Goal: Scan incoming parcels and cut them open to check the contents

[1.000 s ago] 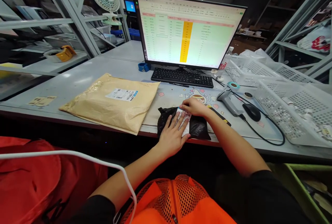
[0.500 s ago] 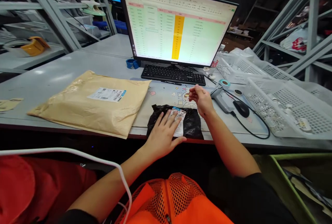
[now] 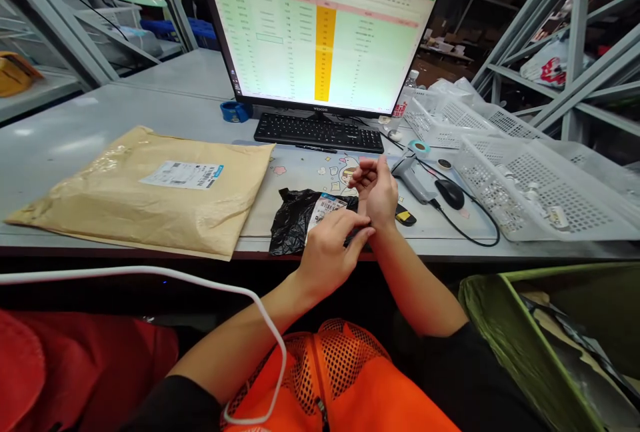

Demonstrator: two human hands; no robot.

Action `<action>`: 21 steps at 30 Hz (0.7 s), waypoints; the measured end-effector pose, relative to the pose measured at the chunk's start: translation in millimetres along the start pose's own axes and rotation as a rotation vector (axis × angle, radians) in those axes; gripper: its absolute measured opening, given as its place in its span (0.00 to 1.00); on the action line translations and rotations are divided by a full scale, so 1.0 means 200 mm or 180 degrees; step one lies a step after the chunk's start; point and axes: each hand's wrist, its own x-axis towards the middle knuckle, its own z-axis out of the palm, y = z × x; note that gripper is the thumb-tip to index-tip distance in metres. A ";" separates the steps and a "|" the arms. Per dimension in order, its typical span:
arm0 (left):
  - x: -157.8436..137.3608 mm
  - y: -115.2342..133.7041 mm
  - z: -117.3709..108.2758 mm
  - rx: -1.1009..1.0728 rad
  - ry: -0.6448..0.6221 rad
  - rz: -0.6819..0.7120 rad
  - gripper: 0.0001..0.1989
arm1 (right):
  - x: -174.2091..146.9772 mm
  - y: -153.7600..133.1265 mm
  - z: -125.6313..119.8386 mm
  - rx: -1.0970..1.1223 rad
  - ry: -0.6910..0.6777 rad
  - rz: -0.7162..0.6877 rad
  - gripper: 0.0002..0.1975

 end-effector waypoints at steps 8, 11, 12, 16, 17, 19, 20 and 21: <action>-0.05 -0.04 -0.08 -0.1858 -0.0467 -0.1548 0.16 | -0.19 -0.12 -0.23 -0.0879 -0.0697 -0.0498 0.17; -0.11 -0.06 -0.09 -0.2481 -0.0629 -0.1792 0.24 | -0.36 -0.19 -0.38 -0.1550 -0.1747 -0.0545 0.10; -0.14 -0.06 -0.08 -0.2500 -0.0692 -0.1778 0.26 | -0.41 -0.20 -0.42 -0.1766 -0.2011 -0.0599 0.11; -0.25 -0.04 -0.01 -0.2443 -0.0895 -0.1825 0.31 | -0.58 -0.21 -0.53 -0.2252 -0.2184 -0.1006 0.13; -0.27 -0.04 0.02 -0.2482 -0.0937 -0.1887 0.32 | -0.61 -0.21 -0.55 -0.2302 -0.2114 -0.1072 0.12; -0.30 -0.03 0.06 -0.2580 -0.1083 -0.1980 0.33 | -0.65 -0.23 -0.58 -0.2383 -0.1990 -0.1117 0.12; -0.31 -0.02 0.08 -0.2633 -0.1173 -0.1998 0.33 | -0.67 -0.25 -0.59 -0.2422 -0.1952 -0.1122 0.12; -0.31 -0.02 0.10 -0.2697 -0.1271 -0.2010 0.33 | -0.68 -0.27 -0.59 -0.2462 -0.1923 -0.1120 0.11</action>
